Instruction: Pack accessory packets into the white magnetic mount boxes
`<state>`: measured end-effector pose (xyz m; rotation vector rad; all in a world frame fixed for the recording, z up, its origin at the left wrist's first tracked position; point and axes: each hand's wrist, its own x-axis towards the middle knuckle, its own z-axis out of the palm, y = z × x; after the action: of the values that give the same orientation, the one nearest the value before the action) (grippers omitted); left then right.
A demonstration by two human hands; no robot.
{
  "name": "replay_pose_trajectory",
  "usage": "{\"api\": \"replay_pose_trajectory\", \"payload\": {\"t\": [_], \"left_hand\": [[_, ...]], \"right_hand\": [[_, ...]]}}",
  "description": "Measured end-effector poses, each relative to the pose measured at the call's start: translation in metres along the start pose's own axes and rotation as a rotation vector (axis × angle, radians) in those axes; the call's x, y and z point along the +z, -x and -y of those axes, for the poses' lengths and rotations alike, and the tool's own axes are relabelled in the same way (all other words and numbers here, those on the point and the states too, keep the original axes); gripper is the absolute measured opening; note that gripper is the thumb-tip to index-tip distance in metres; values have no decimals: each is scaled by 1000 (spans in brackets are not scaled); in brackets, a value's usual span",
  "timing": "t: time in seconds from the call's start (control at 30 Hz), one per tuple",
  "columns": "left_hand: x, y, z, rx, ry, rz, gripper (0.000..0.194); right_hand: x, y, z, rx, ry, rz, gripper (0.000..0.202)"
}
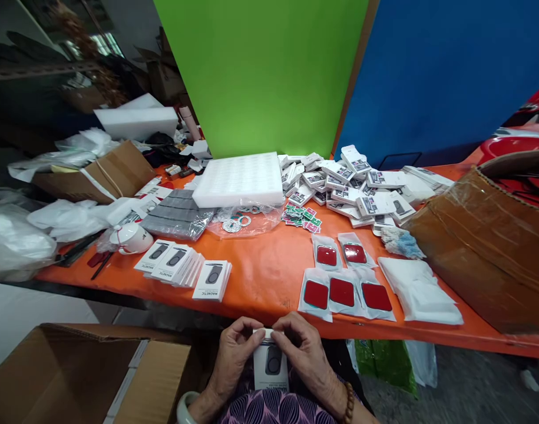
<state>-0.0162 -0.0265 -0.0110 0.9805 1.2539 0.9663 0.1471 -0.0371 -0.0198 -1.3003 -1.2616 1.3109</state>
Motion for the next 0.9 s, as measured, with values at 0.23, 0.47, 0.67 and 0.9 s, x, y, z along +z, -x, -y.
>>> {"api": "replay_pose_trajectory", "payload": {"t": [0.23,0.47,0.67,0.9], "left_hand": [[-2,-4,-7,-55,-54,30,22],[-11,0,10,-91,-67,80,22],[0,7,7,14,-242,112,21],[8,-6,-9,323,-700,-119,77]], "right_hand": [[0,-13,10,260,-170,36,28],[-3,-3,-7,269,-230,137,32],[-6,-1,-20,282,-320,97,30],[13,-49,31,106,-292,-60,35]]}}
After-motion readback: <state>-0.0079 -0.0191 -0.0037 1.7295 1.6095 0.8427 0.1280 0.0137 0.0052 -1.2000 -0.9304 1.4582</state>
